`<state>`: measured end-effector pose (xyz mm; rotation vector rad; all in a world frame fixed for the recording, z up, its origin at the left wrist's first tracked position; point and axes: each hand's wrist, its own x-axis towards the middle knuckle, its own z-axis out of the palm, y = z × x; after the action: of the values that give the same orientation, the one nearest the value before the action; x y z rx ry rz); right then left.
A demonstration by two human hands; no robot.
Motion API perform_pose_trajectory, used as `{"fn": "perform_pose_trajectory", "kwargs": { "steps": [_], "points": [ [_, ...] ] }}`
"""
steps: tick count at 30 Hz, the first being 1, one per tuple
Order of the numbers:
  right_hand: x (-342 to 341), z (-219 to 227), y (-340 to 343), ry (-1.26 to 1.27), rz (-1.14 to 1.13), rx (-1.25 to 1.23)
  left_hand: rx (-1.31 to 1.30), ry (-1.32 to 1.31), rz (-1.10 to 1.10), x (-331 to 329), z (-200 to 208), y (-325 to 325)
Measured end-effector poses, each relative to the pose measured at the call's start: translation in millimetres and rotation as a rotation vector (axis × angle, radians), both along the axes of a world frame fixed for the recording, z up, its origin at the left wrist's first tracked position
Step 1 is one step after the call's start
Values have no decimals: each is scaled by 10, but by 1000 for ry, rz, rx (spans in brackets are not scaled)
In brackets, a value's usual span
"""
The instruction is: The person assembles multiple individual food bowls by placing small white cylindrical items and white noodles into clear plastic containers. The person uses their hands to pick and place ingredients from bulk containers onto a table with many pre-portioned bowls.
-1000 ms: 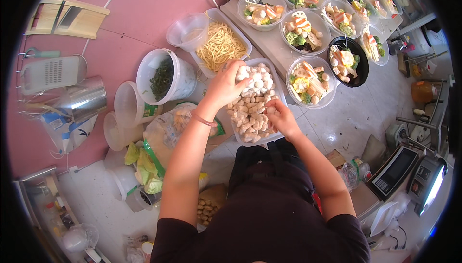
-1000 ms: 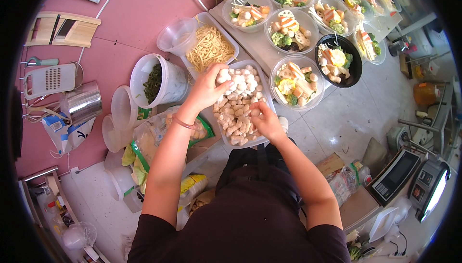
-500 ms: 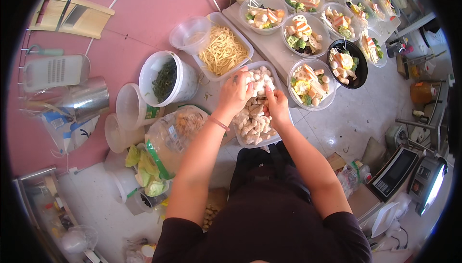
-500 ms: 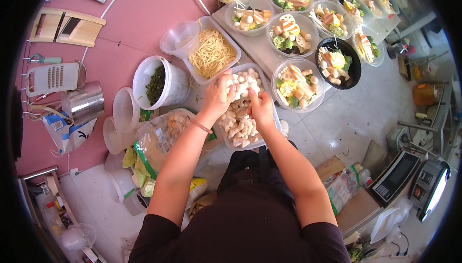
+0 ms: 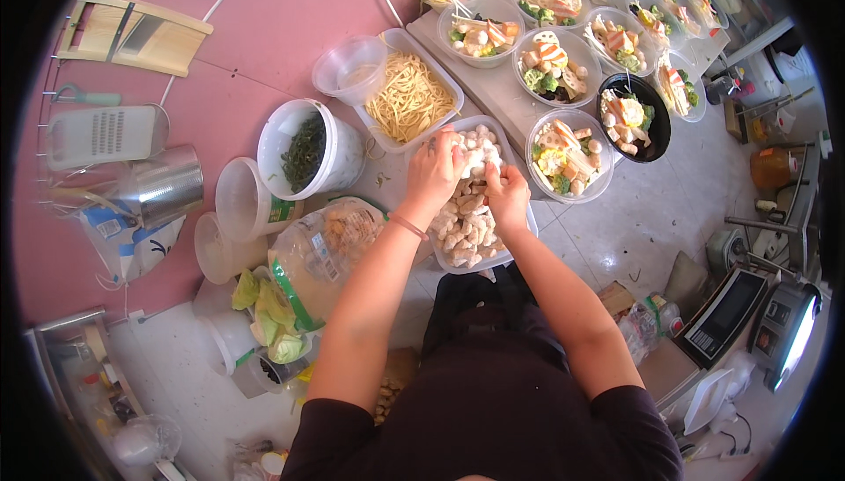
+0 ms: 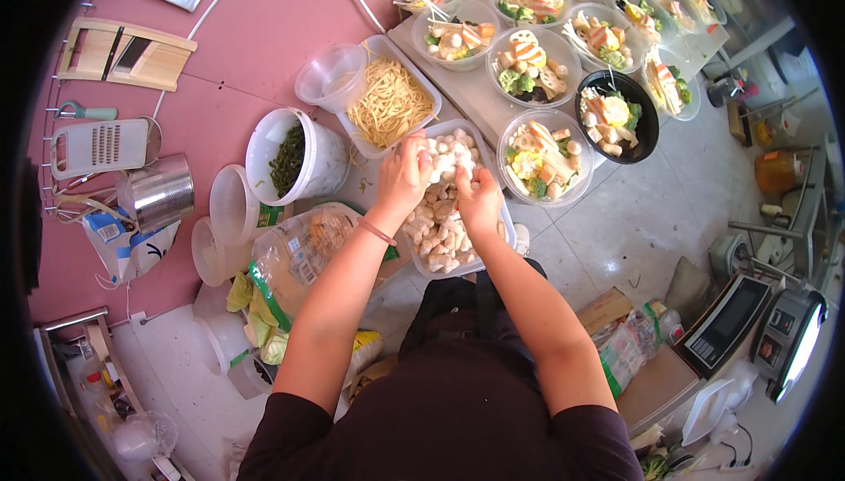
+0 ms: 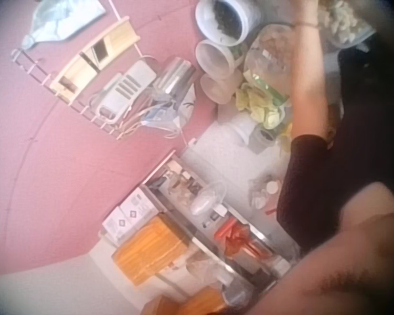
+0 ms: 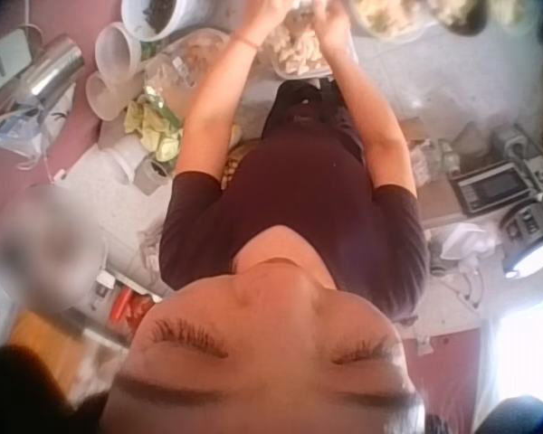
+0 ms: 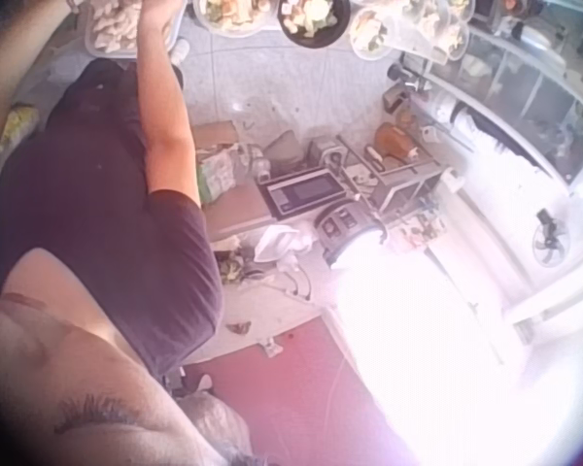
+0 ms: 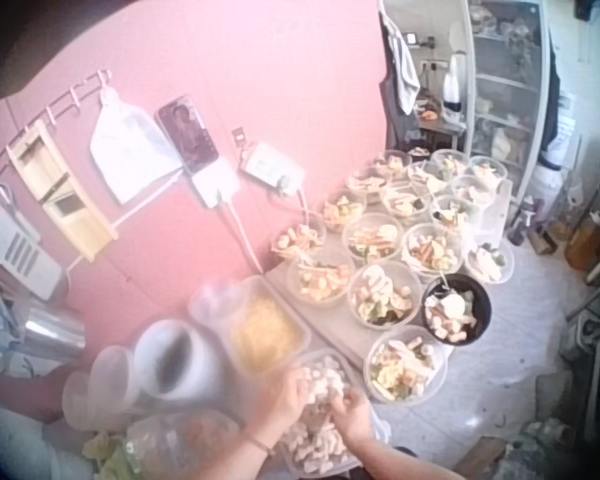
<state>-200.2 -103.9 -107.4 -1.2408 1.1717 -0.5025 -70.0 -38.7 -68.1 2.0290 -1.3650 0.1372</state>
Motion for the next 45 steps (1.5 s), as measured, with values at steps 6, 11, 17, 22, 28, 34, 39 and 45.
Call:
{"fn": "perform_pose_trajectory", "kwargs": {
  "steps": [6,11,17,22,28,34,39,45],
  "points": [
    [-359,-20,-148,-106,174,161,54,58,-3,49,36,-28],
    [-977,-121,-188,92,317,-195,91,117,-12,6,110,-11],
    [-751,261,-164,662,861,-718,-35,91,-68,5,241,-11],
    [-565,131,-234,946,1247,-831,-148,184,18,-62,317,167],
    [-456,-59,-169,864,1344,-923,-227,213,156,-456,646,805],
    [-257,6,-132,1056,1474,-903,-447,-34,349,-770,1338,1834],
    [-210,-91,-82,1130,1601,-1013,-459,210,783,-505,1568,2875],
    [-199,-281,-8,1136,1620,-1058,360,762,549,-175,1049,3445]
  ]
}}
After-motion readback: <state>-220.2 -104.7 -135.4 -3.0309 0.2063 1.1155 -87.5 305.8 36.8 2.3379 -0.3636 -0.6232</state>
